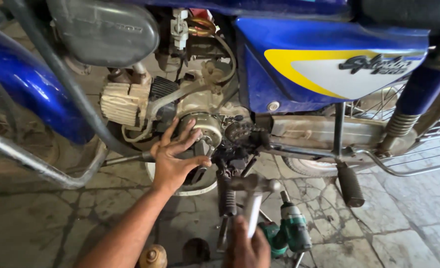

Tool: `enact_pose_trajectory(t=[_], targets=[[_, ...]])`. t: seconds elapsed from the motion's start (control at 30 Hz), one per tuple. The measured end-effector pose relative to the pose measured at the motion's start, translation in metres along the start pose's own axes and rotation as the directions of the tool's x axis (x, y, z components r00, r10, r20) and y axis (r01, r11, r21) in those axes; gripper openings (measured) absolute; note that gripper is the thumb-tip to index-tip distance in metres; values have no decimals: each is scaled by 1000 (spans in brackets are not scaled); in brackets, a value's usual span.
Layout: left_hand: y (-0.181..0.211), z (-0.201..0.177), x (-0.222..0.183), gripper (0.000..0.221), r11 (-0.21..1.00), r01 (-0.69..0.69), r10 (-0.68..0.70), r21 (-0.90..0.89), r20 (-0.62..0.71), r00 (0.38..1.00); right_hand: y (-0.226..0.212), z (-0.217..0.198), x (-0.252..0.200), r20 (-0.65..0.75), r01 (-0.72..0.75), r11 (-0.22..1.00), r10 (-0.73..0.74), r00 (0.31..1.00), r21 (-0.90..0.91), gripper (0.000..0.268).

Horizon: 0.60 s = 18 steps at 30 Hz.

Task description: The person works on a motorcycle engine, fitting a puller tool onto the central nut of the engine's flywheel rotor and turning it with a wrench to extract the rotor. They steady the assembly by hand, reposition the tool, and tap the assembly with a hammer while continuing to work the puller.

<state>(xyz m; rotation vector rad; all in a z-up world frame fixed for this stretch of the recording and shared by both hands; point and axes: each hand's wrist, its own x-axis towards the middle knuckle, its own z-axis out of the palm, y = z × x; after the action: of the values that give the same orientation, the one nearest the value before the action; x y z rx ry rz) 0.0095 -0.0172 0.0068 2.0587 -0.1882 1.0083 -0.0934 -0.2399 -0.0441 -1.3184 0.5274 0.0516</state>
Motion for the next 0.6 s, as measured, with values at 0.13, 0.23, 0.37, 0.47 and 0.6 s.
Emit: enact_pose_trajectory(t=[0.13, 0.23, 0.37, 0.47, 0.6], targets=[[6, -5, -2, 74, 996, -38, 37, 78, 15, 999, -66, -16, -13, 48, 363, 907, -361, 931, -215, 30], [2, -7, -10, 79, 979, -102, 93, 176, 57, 994, -134, -1, -61, 164, 497, 697, -489, 857, -517, 33], [-14, -8, -15, 93, 909, -215, 175, 356, 141, 974, -188, 13, -99, 499, 667, 204, -517, 695, -717, 32], [15, -30, -6, 128, 941, -221, 164, 255, 227, 960, -203, 22, -116, 694, 752, -23, -406, 595, -658, 32], [6, -26, -8, 120, 924, -190, 103, 331, 263, 959, -199, 24, -107, 765, 704, -298, -250, 594, -644, 36]])
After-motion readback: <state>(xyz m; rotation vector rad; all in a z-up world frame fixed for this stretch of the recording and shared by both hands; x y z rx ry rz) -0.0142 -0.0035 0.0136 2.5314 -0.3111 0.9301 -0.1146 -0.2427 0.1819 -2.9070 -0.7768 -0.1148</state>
